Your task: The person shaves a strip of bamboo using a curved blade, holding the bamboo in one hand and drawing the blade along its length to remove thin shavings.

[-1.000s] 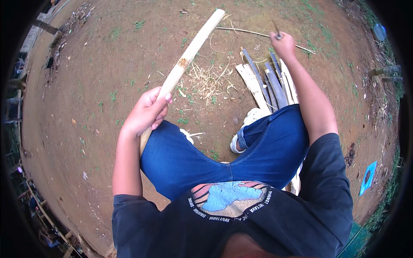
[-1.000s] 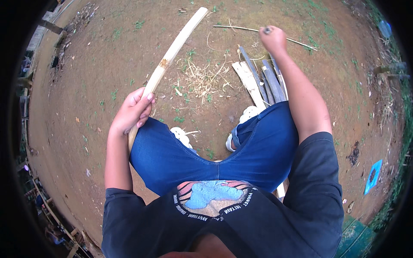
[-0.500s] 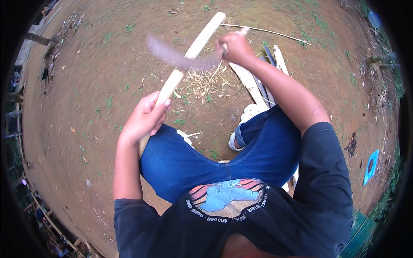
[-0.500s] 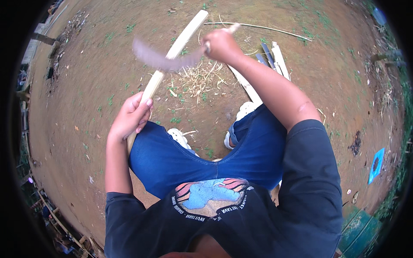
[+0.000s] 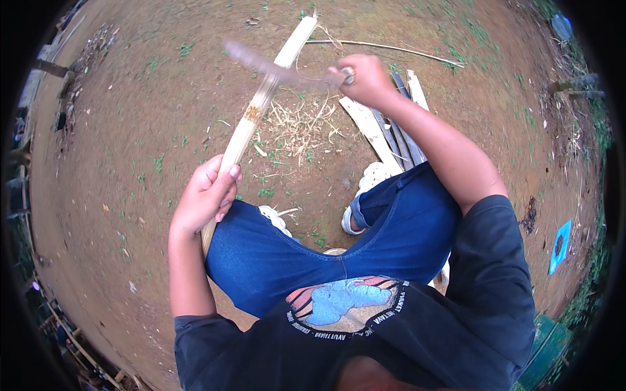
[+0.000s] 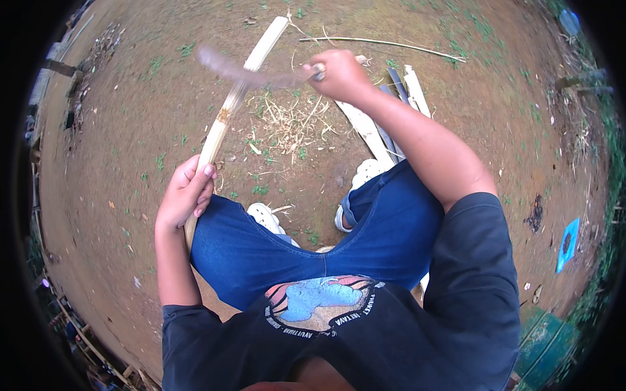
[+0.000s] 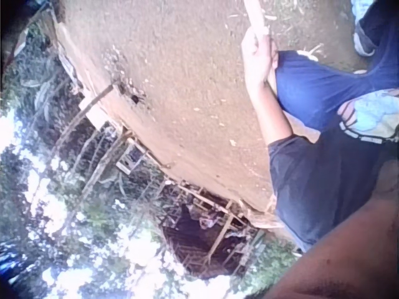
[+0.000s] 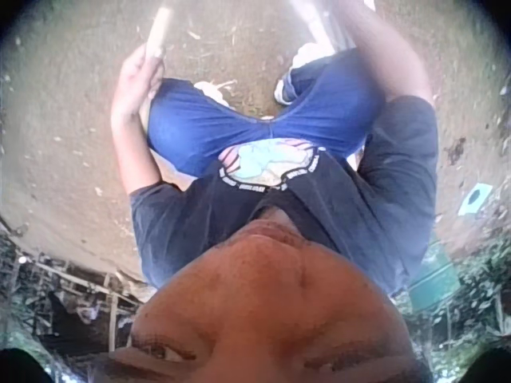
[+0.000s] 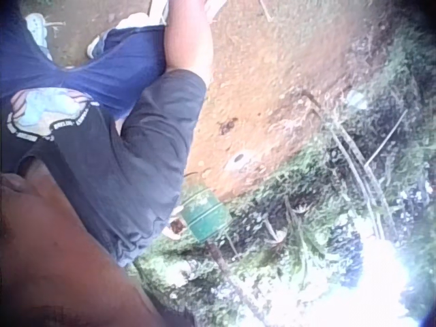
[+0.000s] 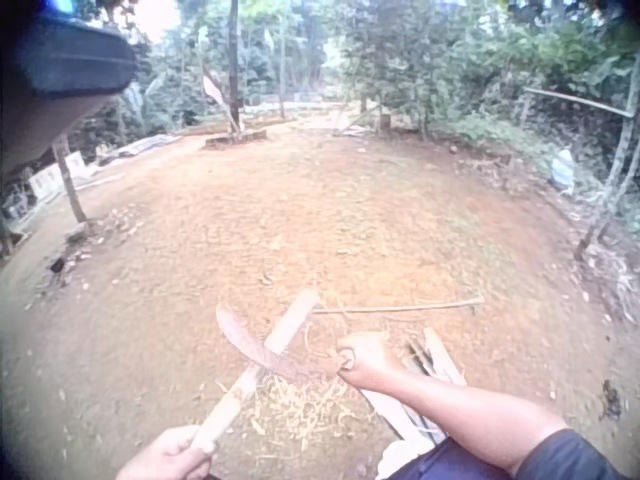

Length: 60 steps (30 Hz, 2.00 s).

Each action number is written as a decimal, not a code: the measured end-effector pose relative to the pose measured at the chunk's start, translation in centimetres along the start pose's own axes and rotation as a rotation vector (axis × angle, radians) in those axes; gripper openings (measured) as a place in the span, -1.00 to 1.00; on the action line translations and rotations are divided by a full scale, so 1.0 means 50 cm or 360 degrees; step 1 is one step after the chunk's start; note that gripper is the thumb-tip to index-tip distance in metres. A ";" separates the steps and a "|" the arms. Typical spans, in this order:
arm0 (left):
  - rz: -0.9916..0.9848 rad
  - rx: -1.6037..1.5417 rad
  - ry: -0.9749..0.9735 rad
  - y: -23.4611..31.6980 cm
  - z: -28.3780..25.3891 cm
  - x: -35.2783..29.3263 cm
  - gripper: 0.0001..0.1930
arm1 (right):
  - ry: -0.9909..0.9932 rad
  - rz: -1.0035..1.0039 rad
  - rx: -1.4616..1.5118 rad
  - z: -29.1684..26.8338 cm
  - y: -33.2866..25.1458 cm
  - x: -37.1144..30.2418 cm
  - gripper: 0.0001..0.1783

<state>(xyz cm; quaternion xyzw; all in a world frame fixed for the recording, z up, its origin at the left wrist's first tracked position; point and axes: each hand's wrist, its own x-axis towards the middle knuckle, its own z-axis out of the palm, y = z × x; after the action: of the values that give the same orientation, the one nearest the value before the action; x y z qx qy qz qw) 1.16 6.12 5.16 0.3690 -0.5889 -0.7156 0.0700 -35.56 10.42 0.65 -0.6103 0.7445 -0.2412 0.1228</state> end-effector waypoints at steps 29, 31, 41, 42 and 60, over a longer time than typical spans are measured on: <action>0.0026 0.0072 0.0015 0.000 0.009 -0.007 -0.77 | -0.0041 -0.0206 -0.0129 0.040 0.001 0.003 -0.80; 0.0041 0.0084 0.0009 0.005 0.011 0.003 -0.77 | 0.0062 -0.0280 -0.0230 0.032 0.050 0.033 -0.81; 0.0001 0.0113 0.0004 0.005 0.016 -0.003 -0.78 | 0.0045 0.0246 -0.0373 -0.013 0.038 0.058 -0.82; 0.0005 0.0113 -0.0006 0.001 0.013 0.001 -0.78 | -0.0048 0.0257 -0.0230 -0.002 0.039 0.043 -0.83; -0.0031 0.0076 -0.0023 -0.003 0.005 0.001 -0.79 | -0.0196 -0.0505 -0.0170 0.067 0.015 -0.003 -0.77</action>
<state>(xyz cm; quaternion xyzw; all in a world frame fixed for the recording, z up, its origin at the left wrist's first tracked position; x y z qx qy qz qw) 1.01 6.35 5.03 0.3710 -0.6027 -0.7046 0.0500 -34.56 9.98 -2.60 -0.7395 0.6415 -0.1797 0.0959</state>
